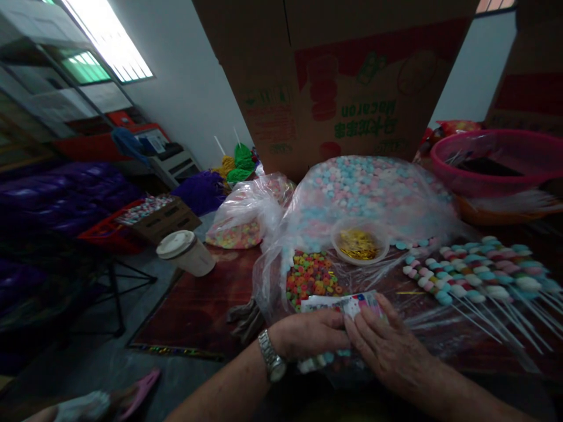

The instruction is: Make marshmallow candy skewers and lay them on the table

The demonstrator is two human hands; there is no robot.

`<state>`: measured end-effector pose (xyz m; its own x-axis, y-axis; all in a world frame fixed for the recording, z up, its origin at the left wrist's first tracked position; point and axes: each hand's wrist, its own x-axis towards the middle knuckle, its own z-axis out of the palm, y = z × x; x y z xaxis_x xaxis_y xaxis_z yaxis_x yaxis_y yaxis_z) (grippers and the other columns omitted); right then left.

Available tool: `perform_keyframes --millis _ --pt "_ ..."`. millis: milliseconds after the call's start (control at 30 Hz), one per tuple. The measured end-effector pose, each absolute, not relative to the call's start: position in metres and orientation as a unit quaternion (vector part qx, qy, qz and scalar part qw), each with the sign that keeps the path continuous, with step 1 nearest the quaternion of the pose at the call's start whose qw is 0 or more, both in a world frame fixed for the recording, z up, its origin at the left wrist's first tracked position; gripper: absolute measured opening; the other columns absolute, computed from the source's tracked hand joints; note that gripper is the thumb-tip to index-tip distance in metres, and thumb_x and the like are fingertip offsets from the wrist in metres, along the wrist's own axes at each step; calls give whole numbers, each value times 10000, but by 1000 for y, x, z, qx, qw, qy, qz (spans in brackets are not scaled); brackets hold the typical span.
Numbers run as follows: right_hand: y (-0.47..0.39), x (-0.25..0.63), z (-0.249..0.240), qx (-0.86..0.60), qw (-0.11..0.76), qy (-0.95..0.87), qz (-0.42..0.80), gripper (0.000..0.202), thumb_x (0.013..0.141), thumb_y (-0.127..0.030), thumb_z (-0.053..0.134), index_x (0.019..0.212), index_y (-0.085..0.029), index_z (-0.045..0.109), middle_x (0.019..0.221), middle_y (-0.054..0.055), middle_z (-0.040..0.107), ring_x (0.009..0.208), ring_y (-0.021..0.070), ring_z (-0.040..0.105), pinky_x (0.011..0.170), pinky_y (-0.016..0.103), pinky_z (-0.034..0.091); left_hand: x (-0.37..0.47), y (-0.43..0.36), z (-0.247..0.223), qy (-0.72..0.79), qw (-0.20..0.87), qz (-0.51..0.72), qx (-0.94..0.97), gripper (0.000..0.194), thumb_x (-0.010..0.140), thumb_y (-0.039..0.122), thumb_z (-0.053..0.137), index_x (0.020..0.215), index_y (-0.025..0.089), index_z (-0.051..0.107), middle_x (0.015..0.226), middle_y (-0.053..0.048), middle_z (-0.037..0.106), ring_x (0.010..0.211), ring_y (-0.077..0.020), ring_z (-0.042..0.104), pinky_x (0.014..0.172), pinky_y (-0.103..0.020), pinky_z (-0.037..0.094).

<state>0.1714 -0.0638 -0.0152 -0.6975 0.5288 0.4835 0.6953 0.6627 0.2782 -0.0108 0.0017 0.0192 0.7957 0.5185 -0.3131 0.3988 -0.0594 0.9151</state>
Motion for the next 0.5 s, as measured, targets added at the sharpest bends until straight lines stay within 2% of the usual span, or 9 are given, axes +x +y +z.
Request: perform_keyframes --millis 33,100,167,233,267,333,367,433,500 --pt "-63 171 -15 -339 167 -903 -205 291 842 -91 397 1059 -102 592 955 116 653 950 275 538 1004 577 218 -11 2 22 304 601 15 739 195 840 299 513 850 145 633 643 30 600 570 -109 530 575 -210 439" --pt "-62 171 -14 -369 114 -918 -93 193 767 -76 476 887 -121 620 813 100 657 810 250 574 949 542 319 -12 2 29 287 502 -60 814 174 793 319 589 813 150 627 632 25 597 544 -120 527 525 -212 419" --pt "-61 167 -15 -441 88 -881 149 119 732 -118 489 771 -141 599 737 94 643 737 233 587 840 473 427 -13 -2 37 259 311 -89 910 139 760 288 632 768 151 611 659 -3 611 581 -154 547 556 -251 424" --pt "-62 162 -17 -467 75 -788 395 175 759 -193 411 654 -164 548 573 56 588 580 194 580 656 367 494 -14 -9 42 210 121 -41 969 81 800 226 584 774 150 593 708 -37 622 662 -194 565 636 -315 432" --pt "-62 159 -18 -460 72 -732 498 247 782 -224 347 597 -178 504 471 21 519 458 163 533 544 313 486 -15 -12 43 181 56 -3 982 73 832 198 537 826 149 591 746 -49 625 706 -205 566 668 -339 428" --pt "-59 157 -16 -435 63 -630 641 352 812 -294 242 512 -206 404 340 -39 342 271 113 360 358 238 383 -21 -19 41 150 -6 83 985 150 878 185 463 974 152 574 801 -57 621 737 -203 551 685 -356 414" --pt "-54 158 -12 -419 58 -598 681 395 825 -337 206 500 -209 389 328 -46 316 245 103 319 322 224 342 -24 -22 38 158 -4 125 980 179 886 192 442 1011 156 566 800 -55 617 719 -194 540 673 -349 406" --pt "-36 165 4 -417 51 -614 668 507 867 -403 147 546 -180 470 398 -4 443 312 115 426 362 223 375 -30 -23 28 222 67 200 952 190 888 198 411 941 162 590 761 -50 605 680 -174 523 649 -320 393" --pt "-5 179 24 -474 32 -751 459 552 921 -359 121 723 -149 591 635 57 627 565 139 596 541 231 460 -33 -22 16 349 210 267 873 232 890 210 391 810 159 603 736 -47 599 679 -159 528 643 -284 394"
